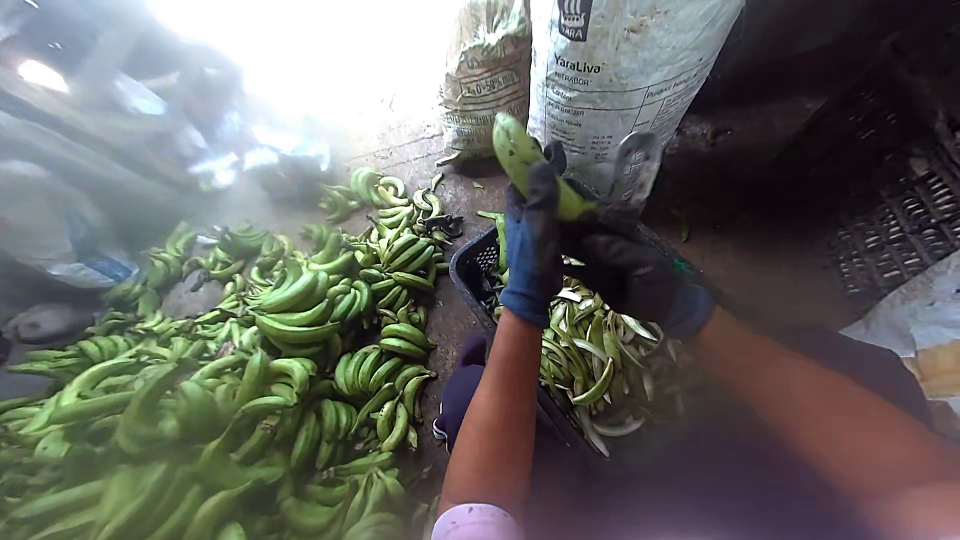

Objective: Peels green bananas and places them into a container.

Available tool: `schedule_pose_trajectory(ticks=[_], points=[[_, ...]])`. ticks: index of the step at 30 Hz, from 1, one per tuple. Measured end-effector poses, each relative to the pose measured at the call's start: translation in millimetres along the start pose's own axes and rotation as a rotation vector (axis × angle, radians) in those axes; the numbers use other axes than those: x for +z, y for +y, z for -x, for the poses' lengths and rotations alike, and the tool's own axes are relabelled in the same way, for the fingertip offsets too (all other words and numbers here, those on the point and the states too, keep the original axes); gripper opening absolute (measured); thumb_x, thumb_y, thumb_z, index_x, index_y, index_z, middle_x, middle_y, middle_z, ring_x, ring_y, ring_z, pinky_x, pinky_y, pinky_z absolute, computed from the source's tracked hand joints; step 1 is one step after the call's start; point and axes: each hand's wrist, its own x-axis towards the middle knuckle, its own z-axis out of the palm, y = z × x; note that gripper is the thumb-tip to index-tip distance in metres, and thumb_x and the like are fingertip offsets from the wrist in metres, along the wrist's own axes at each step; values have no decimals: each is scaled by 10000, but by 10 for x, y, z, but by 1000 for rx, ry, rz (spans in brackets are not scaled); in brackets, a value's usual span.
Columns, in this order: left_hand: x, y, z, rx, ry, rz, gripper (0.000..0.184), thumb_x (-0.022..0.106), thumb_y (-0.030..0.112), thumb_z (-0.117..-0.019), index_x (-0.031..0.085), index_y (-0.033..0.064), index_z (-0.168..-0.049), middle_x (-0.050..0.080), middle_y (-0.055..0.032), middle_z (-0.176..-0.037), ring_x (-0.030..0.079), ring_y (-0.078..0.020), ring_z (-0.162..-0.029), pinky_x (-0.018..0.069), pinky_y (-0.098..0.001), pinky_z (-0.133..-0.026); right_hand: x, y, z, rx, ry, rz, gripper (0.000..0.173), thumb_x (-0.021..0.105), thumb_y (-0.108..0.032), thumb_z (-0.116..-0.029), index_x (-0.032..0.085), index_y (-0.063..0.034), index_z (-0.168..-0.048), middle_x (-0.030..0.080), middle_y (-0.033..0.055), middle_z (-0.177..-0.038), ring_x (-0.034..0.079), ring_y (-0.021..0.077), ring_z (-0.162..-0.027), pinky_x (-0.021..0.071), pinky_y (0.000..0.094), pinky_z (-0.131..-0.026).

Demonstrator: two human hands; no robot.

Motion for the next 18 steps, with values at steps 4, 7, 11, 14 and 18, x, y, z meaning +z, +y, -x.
schedule_pose_trajectory(ticks=[4, 7, 11, 14, 18], points=[[-1, 63, 171, -39, -70, -114, 746, 630, 169, -968, 232, 121, -1596, 530, -138, -1415, 607, -244, -1193, 586, -446, -937, -222, -294, -19, -24, 185, -120, 234, 523, -73, -1027, 602, -44, -1245, 682, 92, -1192, 668, 220, -1110, 561, 440, -1005], [-60, -34, 298, -27, 21, -212, 624, 653, 216, -974, 395, 79, -1526, 620, -123, -1344, 647, -220, -1152, 588, -416, -931, -274, -426, 70, 198, 239, 317, 359, 674, -188, -976, 566, -163, -1317, 716, 11, -1038, 698, 118, -858, 616, 328, -759], [-116, -81, 322, -4, 66, -602, 505, 659, 280, -987, 503, 93, -1429, 668, -57, -1259, 665, -117, -1084, 582, -343, -911, -140, -563, 223, 144, 314, 506, 441, 685, -243, -961, 542, -97, -1352, 736, 9, -1000, 724, 105, -798, 641, 324, -719], [-167, -58, 366, -10, -52, -513, 483, 630, 247, -992, 490, 71, -1419, 670, -75, -1271, 663, -158, -1119, 582, -370, -932, -298, -467, 368, 466, 145, 551, 325, 620, -220, -1009, 580, -71, -1295, 711, 41, -868, 670, 125, -650, 597, 325, -586], [-250, 149, 318, -135, -244, -317, 587, 618, 238, -994, 402, 132, -1529, 619, -90, -1343, 646, -212, -1144, 591, -414, -921, -421, -194, 418, 907, 10, 481, 458, 588, -337, -1044, 490, -239, -1480, 700, 107, -905, 660, 197, -654, 569, 372, -589]])
